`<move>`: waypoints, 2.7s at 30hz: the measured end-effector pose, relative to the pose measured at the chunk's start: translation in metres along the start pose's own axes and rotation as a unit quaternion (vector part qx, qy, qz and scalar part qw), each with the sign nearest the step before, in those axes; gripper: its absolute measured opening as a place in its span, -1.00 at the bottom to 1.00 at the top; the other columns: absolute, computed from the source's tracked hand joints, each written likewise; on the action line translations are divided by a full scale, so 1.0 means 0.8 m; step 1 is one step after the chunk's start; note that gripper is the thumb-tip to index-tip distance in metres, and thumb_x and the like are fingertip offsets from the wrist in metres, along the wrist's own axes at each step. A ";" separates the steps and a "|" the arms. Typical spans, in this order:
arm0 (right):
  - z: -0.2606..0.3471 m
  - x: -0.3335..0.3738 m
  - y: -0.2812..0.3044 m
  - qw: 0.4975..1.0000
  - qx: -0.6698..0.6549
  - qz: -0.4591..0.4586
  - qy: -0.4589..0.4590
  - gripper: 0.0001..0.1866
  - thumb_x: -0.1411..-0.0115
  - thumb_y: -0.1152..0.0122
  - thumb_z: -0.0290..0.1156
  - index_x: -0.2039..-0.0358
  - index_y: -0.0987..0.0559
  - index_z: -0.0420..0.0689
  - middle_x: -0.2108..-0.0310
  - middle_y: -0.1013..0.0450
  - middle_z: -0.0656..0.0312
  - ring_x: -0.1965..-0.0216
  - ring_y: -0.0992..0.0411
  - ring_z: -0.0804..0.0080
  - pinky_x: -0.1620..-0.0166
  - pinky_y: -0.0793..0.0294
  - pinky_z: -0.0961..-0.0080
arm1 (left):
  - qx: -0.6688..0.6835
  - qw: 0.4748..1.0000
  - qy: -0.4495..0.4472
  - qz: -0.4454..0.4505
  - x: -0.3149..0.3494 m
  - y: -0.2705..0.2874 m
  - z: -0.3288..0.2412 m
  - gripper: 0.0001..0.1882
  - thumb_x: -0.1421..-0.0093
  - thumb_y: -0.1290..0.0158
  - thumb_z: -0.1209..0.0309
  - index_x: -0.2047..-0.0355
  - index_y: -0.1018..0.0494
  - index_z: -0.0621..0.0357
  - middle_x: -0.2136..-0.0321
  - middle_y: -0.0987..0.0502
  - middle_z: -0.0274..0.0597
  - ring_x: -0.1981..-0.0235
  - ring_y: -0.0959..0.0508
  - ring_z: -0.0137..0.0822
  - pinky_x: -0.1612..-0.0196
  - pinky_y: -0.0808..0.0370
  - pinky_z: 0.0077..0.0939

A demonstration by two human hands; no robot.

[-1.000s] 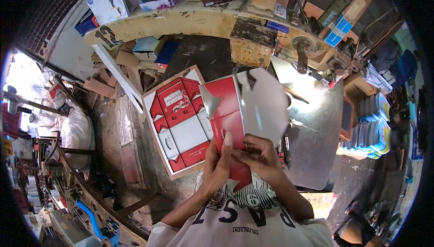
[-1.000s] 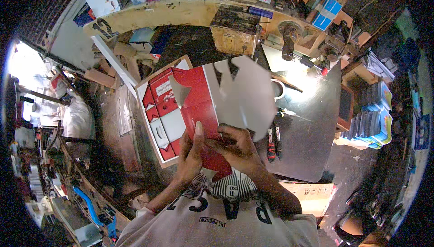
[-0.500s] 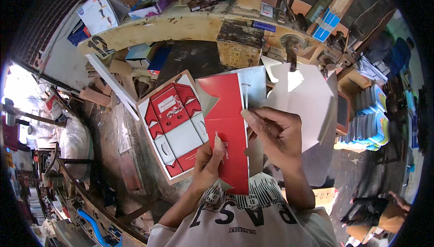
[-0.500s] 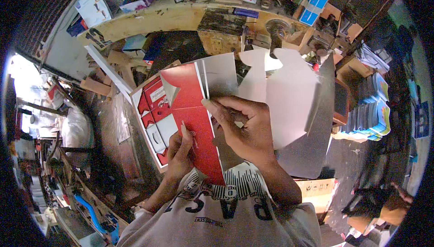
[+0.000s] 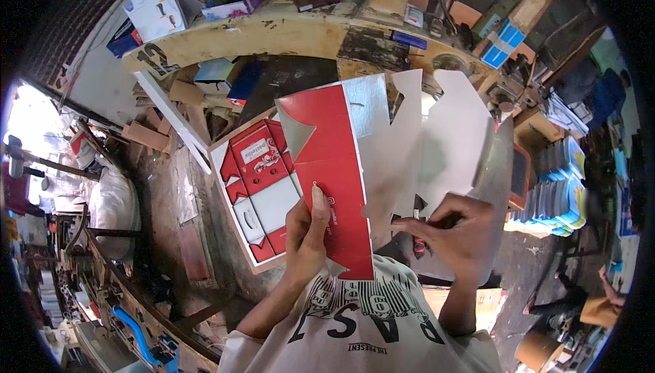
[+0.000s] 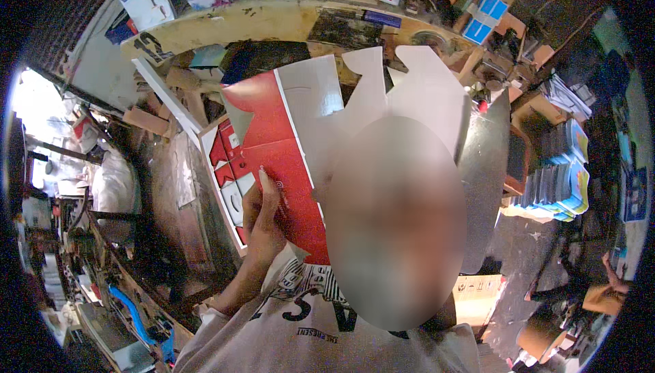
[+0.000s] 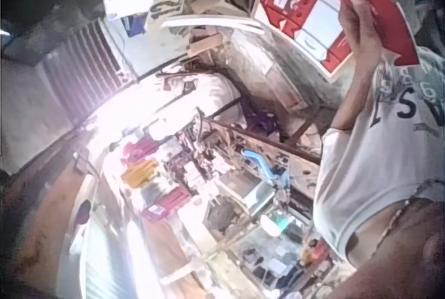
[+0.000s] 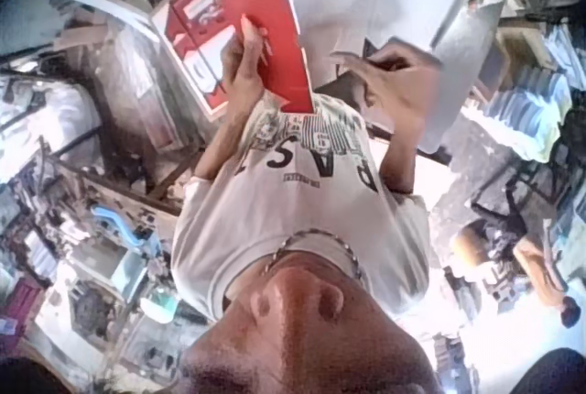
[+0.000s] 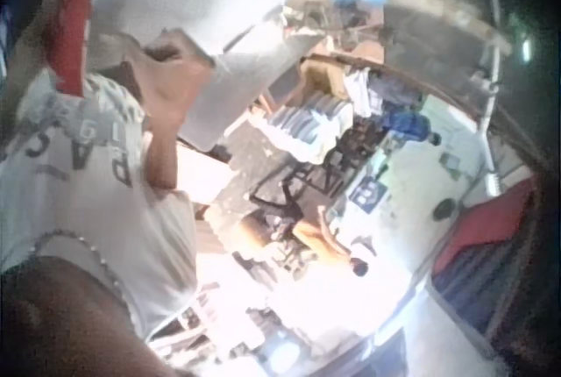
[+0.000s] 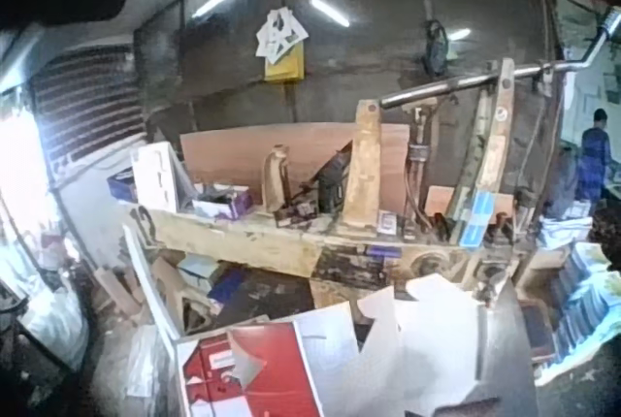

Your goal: The person removes a cut cardboard sheet from a template frame and folds the cardboard along its creases to assemble a box by hand.

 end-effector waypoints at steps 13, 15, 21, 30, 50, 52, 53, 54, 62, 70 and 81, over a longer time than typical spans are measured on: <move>0.114 0.024 0.038 0.869 0.169 -0.248 0.394 -0.71 -0.01 -0.36 -0.41 0.19 -0.68 -0.07 0.18 -0.58 0.29 0.08 -0.51 0.36 -0.09 -0.33 0.22 | -0.257 0.935 -0.141 0.198 -0.009 -0.033 -0.029 -0.83 -0.30 -0.03 0.51 0.13 -0.51 0.25 0.64 -0.46 -0.14 0.69 -0.40 -0.41 0.58 -0.30 -0.52; 0.130 0.016 0.036 0.844 0.250 -0.213 0.424 -0.70 0.11 -0.44 -0.30 0.29 -0.71 -0.02 0.25 -0.58 0.40 0.12 -0.49 0.38 -0.16 -0.21 0.13 | -0.260 0.925 -0.169 0.218 -0.006 -0.038 -0.051 -0.75 -0.22 -0.09 0.58 0.08 -0.53 0.24 0.63 -0.45 0.03 0.72 -0.45 -0.27 0.59 -0.39 -0.43; 0.106 -0.013 0.074 0.822 0.251 -0.165 0.484 -0.87 0.15 -0.36 -0.40 0.51 -0.63 -0.04 0.44 -0.52 0.44 0.27 -0.47 0.44 -0.07 -0.17 0.12 | -0.304 0.890 -0.277 0.196 -0.019 -0.025 -0.092 -0.77 -0.13 -0.15 0.61 0.17 -0.60 0.24 0.41 -0.65 -0.02 0.46 -0.68 -0.13 0.42 -0.56 -0.39; 0.084 -0.010 0.074 0.884 0.151 -0.335 0.289 -0.56 -0.07 -0.38 -0.34 0.01 -0.54 -0.08 0.14 -0.49 0.08 0.03 -0.43 0.13 -0.12 -0.29 0.08 | -0.366 0.876 -0.306 0.068 -0.024 -0.016 -0.083 -0.81 -0.09 -0.08 0.69 0.29 -0.60 0.29 0.49 -0.62 -0.06 0.52 -0.64 -0.16 0.45 -0.52 -0.42; -0.167 0.029 -0.065 0.629 -0.754 0.117 0.148 -0.17 0.11 -0.37 -0.66 -0.25 -0.29 -0.28 0.01 -0.51 0.08 0.05 -0.53 0.26 -0.02 -0.53 0.27 | 0.005 0.950 -0.016 0.313 -0.006 -0.101 0.029 -0.38 -0.28 -0.16 0.35 -0.23 -0.14 0.33 -0.12 -0.37 0.06 -0.20 -0.36 -0.18 -0.23 -0.30 -0.29; -0.178 0.024 -0.069 0.671 -0.727 0.097 0.110 -0.18 0.10 -0.39 -0.64 -0.24 -0.31 -0.28 -0.02 -0.50 0.09 0.02 -0.52 0.27 -0.04 -0.50 0.29 | -0.024 0.949 -0.003 0.315 -0.003 -0.095 0.021 -0.44 -0.30 -0.13 0.35 -0.20 -0.20 0.32 -0.07 -0.43 0.05 -0.14 -0.42 -0.20 -0.17 -0.36 -0.31; -0.188 0.021 -0.071 0.729 -0.681 0.039 0.061 -0.20 0.09 -0.39 -0.64 -0.23 -0.33 -0.27 -0.04 -0.49 0.09 0.05 -0.53 0.28 -0.03 -0.50 0.32 | -0.053 0.946 0.010 0.319 -0.002 -0.092 0.017 -0.51 -0.32 -0.11 0.36 -0.17 -0.26 0.32 -0.01 -0.49 0.04 -0.09 -0.48 -0.23 -0.11 -0.42 -0.33; -0.182 0.016 -0.069 0.749 -0.660 0.018 0.058 -0.28 0.02 -0.41 -0.62 -0.19 -0.37 -0.25 0.03 -0.54 0.13 0.10 -0.55 0.34 0.00 -0.52 0.40 | -0.053 0.948 0.010 0.315 -0.002 -0.090 0.013 -0.51 -0.32 -0.11 0.36 -0.17 -0.26 0.32 -0.01 -0.49 0.04 -0.09 -0.48 -0.23 -0.11 -0.42 -0.33; -0.087 0.037 0.059 0.949 -0.090 -0.301 0.007 -0.50 -0.04 -0.48 -0.37 -0.01 -0.58 -0.19 -0.01 -0.53 0.08 -0.13 -0.42 0.31 -0.13 -0.42 0.22 | -0.264 0.912 -0.087 0.301 -0.028 -0.065 -0.008 -0.62 -0.28 -0.09 0.42 -0.05 -0.38 0.34 0.30 -0.58 0.27 0.22 -0.62 0.18 0.21 -0.56 -0.16; 0.034 0.010 0.052 0.886 0.223 -0.131 0.385 -0.65 0.17 -0.45 -0.36 0.26 -0.73 0.03 0.24 -0.60 0.41 0.06 -0.48 0.36 -0.21 -0.11 0.08 | -0.346 0.804 -0.230 0.425 -0.022 -0.079 -0.031 -0.63 -0.23 -0.05 0.53 -0.05 -0.43 0.31 0.18 -0.56 0.21 0.26 -0.56 0.25 0.21 -0.53 -0.04; 0.026 0.007 0.048 0.863 0.169 -0.117 0.462 -0.63 0.22 -0.37 -0.52 0.28 -0.68 -0.02 0.40 -0.54 0.40 0.27 -0.49 0.37 0.03 -0.44 0.28 | -0.450 0.770 -0.338 0.300 -0.008 -0.067 -0.056 -0.52 -0.10 -0.29 0.33 -0.02 -0.49 0.23 0.20 -0.63 0.03 0.27 -0.68 -0.05 0.27 -0.64 -0.27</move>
Point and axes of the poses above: each hand's wrist, its own x-axis away from the middle knuckle, its own y-axis out of the back of the hand, z = x × y, the point moved 5 cm from there along -x, towards the middle knuckle
